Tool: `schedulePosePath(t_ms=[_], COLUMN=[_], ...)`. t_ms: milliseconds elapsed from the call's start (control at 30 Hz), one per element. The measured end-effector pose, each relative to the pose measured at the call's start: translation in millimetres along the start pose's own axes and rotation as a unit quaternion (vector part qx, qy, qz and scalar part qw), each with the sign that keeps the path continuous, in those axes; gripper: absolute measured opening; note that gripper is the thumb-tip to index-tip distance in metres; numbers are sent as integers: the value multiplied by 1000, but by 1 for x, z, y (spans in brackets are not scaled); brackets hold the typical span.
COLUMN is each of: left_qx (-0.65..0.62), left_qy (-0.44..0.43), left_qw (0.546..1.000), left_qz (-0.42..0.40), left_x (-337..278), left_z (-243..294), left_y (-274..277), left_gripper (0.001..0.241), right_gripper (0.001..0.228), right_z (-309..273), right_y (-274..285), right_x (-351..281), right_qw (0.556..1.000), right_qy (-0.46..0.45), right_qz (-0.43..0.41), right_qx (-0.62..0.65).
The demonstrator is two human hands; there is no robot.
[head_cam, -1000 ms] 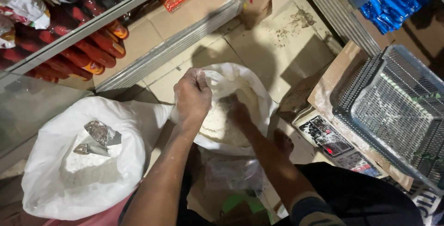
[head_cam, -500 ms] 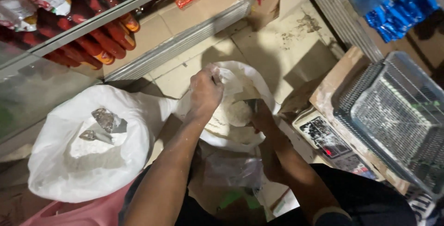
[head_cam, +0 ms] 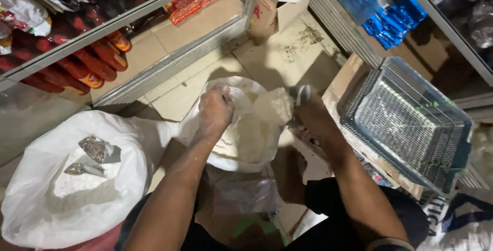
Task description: Bagging flour from a large bulk sack into smaller individual plastic bags and weighing them on a digital scale.
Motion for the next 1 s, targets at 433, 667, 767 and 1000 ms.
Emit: schedulePosePath(t_ms=[433, 667, 767, 1000], left_qx=[-2, -14, -8, -24], left_qy=[15, 4, -18, -36], left_qw=[998, 1000, 1000, 999], left_qz=[-67, -18, 1, 7], left_x=[-53, -56, -19, -33], left_z=[41, 38, 3, 17], left_y=[12, 15, -31, -19], left_gripper=[36, 36, 33, 33], right_gripper=[70, 53, 37, 35], right_z=[-10, -29, -58, -73], right_y=[-63, -82, -86, -82], right_x=[35, 37, 17, 7], right_qw=[980, 901, 856, 859], right_qy=[-20, 69, 110, 128], right_qz=[-37, -1, 30, 37], right_qx=[-193, -429, -504, -495])
Point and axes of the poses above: each hand's wrist, its own x-axis towards the middle knuckle, its own y-axis out of the back of the hand, z = x × y, the point moved 6 cm from there along x, towards the middle knuckle, and after that the axes turned 4 degrees about -y, right-handed, at the moved point
